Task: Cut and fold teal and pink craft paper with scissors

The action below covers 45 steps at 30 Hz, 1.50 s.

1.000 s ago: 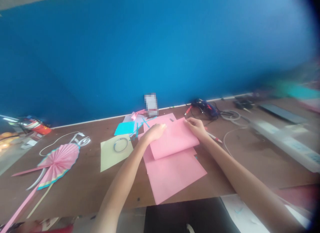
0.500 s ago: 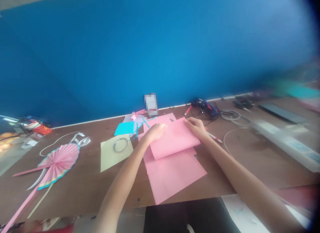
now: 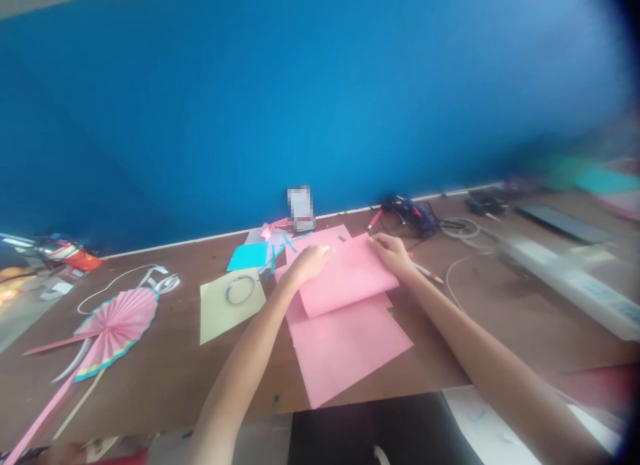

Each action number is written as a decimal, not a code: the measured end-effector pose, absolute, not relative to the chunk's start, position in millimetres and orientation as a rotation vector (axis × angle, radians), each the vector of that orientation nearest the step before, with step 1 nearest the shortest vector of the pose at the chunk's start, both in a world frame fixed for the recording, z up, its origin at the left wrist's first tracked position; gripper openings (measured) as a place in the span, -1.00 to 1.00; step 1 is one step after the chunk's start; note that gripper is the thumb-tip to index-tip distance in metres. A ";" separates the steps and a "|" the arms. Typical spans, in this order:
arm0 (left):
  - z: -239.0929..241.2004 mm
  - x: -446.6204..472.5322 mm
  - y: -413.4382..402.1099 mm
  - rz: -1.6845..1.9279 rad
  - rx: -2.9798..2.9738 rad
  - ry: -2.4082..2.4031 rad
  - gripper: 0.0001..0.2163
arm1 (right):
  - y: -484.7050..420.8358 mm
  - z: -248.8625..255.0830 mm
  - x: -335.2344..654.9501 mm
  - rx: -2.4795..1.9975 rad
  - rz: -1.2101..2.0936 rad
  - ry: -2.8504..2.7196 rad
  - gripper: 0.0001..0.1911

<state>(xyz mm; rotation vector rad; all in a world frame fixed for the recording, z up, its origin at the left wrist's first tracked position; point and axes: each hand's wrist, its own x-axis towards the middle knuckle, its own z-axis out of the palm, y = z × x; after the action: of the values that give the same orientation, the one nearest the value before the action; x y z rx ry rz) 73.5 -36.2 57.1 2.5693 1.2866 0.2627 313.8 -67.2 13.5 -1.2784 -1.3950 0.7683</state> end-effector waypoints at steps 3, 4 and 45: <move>58.5 73.5 -37.2 0.252 2.550 1.318 -0.63 | -67.8 14.8 313.0 -1.276 0.786 -1.393 -0.61; 59.0 73.5 -37.4 0.251 2.547 1.320 -0.63 | -68.0 15.2 312.7 -1.273 0.792 -1.393 -0.61; 44.8 53.1 -15.3 -0.011 2.658 1.412 -0.69 | -86.6 44.4 213.4 -1.546 0.002 -2.523 -0.70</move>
<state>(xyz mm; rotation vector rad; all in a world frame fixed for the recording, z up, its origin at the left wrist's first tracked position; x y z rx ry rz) 53.1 -15.3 44.8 2.6577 1.4116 -0.0109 213.4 -86.6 44.4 -1.5458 -2.5228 0.0022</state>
